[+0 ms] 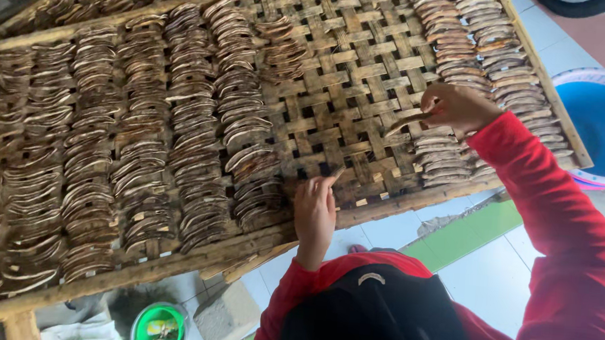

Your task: The person arranges curved pieces of dried food in rows on a large wooden lattice tray by hand, picking up individual pieces and placing them into the gaps of the weave.

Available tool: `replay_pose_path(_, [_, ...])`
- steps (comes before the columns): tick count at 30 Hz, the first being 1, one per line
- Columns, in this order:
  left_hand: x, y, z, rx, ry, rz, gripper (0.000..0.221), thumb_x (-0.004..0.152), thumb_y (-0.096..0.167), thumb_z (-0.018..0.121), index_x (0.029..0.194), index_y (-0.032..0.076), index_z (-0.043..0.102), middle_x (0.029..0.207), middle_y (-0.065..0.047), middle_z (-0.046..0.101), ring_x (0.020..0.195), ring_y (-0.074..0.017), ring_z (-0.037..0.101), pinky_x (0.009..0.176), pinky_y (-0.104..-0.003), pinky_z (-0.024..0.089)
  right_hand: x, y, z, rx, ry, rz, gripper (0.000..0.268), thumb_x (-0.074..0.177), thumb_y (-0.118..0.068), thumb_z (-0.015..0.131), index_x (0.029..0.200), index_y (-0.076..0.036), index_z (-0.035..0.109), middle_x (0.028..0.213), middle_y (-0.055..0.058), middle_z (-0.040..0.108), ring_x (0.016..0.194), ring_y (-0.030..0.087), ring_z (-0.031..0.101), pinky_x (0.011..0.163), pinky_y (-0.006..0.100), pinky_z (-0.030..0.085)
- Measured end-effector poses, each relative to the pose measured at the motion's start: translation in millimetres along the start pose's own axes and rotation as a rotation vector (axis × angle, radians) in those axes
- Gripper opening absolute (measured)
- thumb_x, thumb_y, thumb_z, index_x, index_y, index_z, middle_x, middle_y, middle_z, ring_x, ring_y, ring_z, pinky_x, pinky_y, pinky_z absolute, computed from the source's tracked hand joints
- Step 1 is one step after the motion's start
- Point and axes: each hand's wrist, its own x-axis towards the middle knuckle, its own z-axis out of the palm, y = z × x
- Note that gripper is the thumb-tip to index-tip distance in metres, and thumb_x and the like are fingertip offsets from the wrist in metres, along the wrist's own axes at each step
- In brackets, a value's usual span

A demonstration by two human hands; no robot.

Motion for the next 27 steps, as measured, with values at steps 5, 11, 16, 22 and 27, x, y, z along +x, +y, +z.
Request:
replay_pose_path(5, [1.0, 2.7, -1.0, -0.003, 0.006, -0.023, 0.026, 0.095, 0.004, 0.064, 0.120, 0.011, 0.063, 0.110, -0.011, 0.065, 0.104, -0.0343, 0.061, 0.094, -0.045, 0.050, -27.3, 44.7, -3.5, -0.152, 0.215, -0.145, 0.021, 0.085, -0.021, 0.077, 0.102, -0.009, 0.071, 0.093, 0.009, 0.075, 0.085, 0.020, 0.076, 0.071, 0.038, 0.058])
replay_pose_path(11, [-1.9, 1.7, 0.5, 0.021, -0.006, -0.035, 0.024, 0.099, 0.005, 0.065, 0.121, 0.011, 0.062, 0.113, -0.009, 0.065, 0.108, -0.0310, 0.063, 0.097, -0.042, 0.052, -52.6, 62.4, -1.4, -0.228, 0.265, -0.122, 0.023, 0.089, -0.028, 0.078, 0.101, -0.009, 0.072, 0.092, 0.009, 0.075, 0.091, 0.025, 0.074, 0.080, 0.040, 0.057])
replay_pose_path(16, [-3.1, 1.7, 3.2, 0.029, 0.000, -0.041, 0.024, 0.096, 0.006, 0.066, 0.119, 0.013, 0.063, 0.113, -0.009, 0.066, 0.108, -0.0316, 0.064, 0.093, -0.042, 0.052, -57.5, 74.7, 8.5, -0.340, 0.260, -0.133, 0.019, 0.086, -0.026, 0.079, 0.099, -0.013, 0.075, 0.094, 0.009, 0.076, 0.092, 0.027, 0.073, 0.081, 0.041, 0.057])
replay_pose_path(22, [-5.1, 1.3, -0.4, -0.046, 0.001, -0.054, 0.025, 0.096, 0.004, 0.067, 0.120, 0.012, 0.064, 0.113, -0.009, 0.067, 0.106, -0.0314, 0.064, 0.091, -0.042, 0.052, -63.7, 72.6, 17.0, -0.246, 0.264, -0.109, 0.017, 0.086, -0.020, 0.074, 0.103, -0.016, 0.078, 0.094, 0.006, 0.078, 0.089, 0.021, 0.076, 0.078, 0.038, 0.058])
replay_pose_path(27, [0.4, 7.8, -1.7, -0.144, 0.076, -0.036, 0.021, 0.096, 0.003, 0.068, 0.116, 0.010, 0.066, 0.111, -0.009, 0.069, 0.105, -0.0295, 0.066, 0.090, -0.039, 0.054, -86.7, 15.8, 17.8, -0.288, 0.423, -0.150, 0.017, 0.091, -0.011, 0.073, 0.107, -0.014, 0.078, 0.101, 0.009, 0.076, 0.091, 0.023, 0.075, 0.078, 0.037, 0.057])
